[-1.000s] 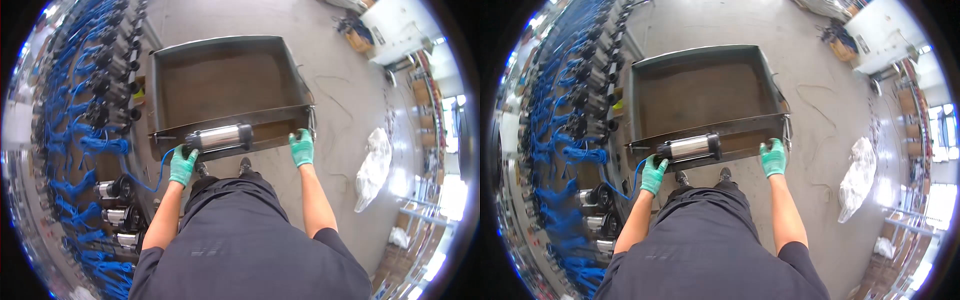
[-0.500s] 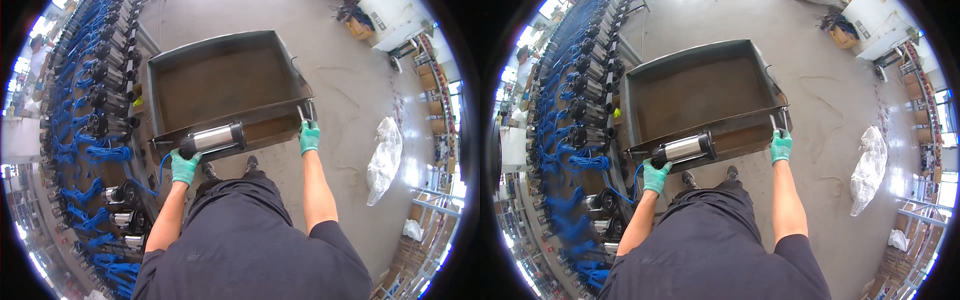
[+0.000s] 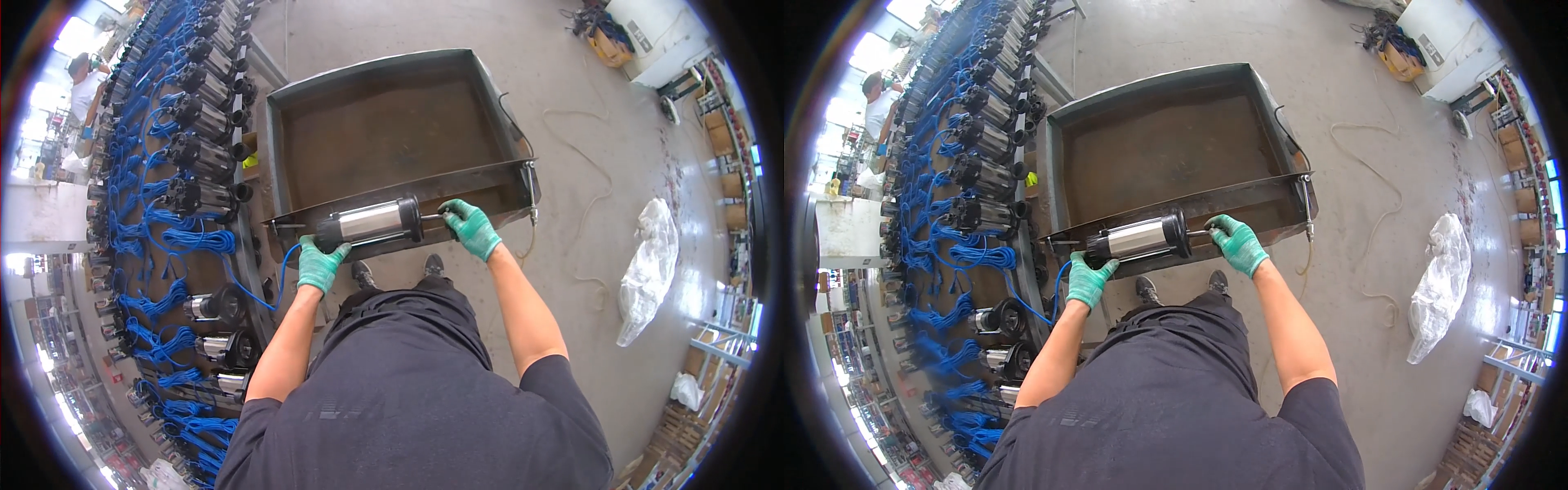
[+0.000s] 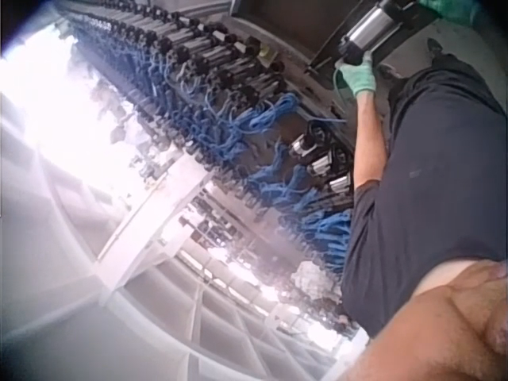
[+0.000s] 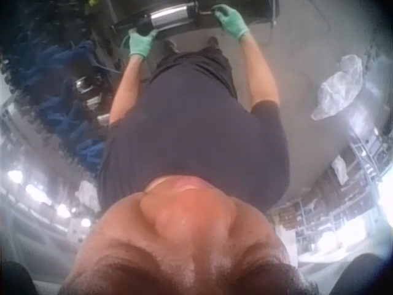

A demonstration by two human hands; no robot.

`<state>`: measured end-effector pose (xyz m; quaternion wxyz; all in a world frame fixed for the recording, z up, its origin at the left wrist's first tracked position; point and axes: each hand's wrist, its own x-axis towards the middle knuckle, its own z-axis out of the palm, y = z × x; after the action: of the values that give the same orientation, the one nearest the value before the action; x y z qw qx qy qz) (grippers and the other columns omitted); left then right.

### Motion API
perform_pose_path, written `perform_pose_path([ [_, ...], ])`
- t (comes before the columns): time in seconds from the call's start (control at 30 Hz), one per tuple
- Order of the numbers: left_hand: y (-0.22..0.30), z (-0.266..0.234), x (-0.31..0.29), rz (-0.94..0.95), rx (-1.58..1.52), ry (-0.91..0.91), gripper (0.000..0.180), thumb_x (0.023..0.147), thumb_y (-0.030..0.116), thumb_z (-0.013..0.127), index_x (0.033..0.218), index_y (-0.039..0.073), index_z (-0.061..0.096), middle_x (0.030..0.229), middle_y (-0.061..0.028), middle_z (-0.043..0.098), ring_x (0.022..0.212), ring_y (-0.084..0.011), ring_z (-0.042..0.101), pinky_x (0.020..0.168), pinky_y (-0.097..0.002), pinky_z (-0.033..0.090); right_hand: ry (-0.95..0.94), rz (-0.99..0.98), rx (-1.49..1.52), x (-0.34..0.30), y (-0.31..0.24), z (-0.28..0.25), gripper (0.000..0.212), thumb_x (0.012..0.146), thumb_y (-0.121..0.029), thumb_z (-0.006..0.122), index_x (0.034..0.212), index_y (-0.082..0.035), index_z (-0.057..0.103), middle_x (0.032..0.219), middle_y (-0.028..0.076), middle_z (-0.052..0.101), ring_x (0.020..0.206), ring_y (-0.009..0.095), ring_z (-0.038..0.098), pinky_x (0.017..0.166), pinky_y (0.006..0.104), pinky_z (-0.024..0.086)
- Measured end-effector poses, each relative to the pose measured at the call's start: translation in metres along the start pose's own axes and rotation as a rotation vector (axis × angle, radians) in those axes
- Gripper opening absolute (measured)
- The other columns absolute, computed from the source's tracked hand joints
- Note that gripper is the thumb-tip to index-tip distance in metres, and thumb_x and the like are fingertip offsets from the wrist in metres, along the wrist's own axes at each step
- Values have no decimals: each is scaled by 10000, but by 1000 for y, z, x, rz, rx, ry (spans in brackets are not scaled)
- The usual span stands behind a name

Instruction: The person picks up a water pump from a row on a bench, connects a hose, and submerges the pump into a tank of water before placing it back.

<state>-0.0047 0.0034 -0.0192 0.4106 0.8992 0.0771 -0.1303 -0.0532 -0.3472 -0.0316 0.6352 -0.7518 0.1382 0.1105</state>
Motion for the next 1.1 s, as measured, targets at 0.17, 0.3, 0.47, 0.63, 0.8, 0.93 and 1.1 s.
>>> perform_pose_path([
  [0.17,7,-4,-2,1,24,-20,727,764,311,911,1223,-54,481,1115,-192,687,1008,-281,660,925,-376,514,-19,94,111,7,1,0,177,1011,-148,600,1131,-37,669,803,14,633,686,86,535,642,266,477],
  [0.3,10,-3,-1,12,-10,-26,724,762,294,910,1226,-53,475,1097,-187,705,992,-279,681,913,-376,526,57,33,-401,24,6,0,312,1042,-280,524,1127,-12,658,955,182,708,848,318,664,783,423,519],
  [0.47,3,-1,2,8,26,-4,702,758,276,913,1206,-44,478,1083,-180,721,981,-271,698,905,-372,535,234,-75,-681,30,20,14,383,1055,-354,480,1115,-9,635,993,227,710,936,415,680,807,494,520],
  [0.63,0,-1,2,35,40,2,697,759,296,910,1206,-37,492,1083,-195,718,996,-288,696,909,-388,531,18,276,-1,20,-6,-4,346,1045,-365,574,1172,-43,596,800,48,635,742,160,670,606,313,516],
  [0.8,-4,-1,2,48,12,2,690,758,300,909,1200,-32,497,1074,-195,717,990,-298,695,906,-392,530,-308,366,399,16,2,-28,482,995,-434,640,1201,-3,574,947,132,690,805,246,711,707,344,588],
  [0.93,3,-4,2,-25,-14,-77,757,768,287,903,1285,-52,466,1156,-198,680,1034,-284,650,941,-378,511,-253,317,258,22,9,-24,512,993,-500,620,1082,3,647,763,83,649,622,179,639,564,311,525],
  [1.1,10,-4,-1,-7,44,2,643,762,280,904,1173,-24,512,1033,-190,718,957,-293,698,873,-399,541,-34,276,272,27,8,-3,458,1043,-464,542,1031,-43,721,587,-15,497,443,99,430,419,288,357],
])
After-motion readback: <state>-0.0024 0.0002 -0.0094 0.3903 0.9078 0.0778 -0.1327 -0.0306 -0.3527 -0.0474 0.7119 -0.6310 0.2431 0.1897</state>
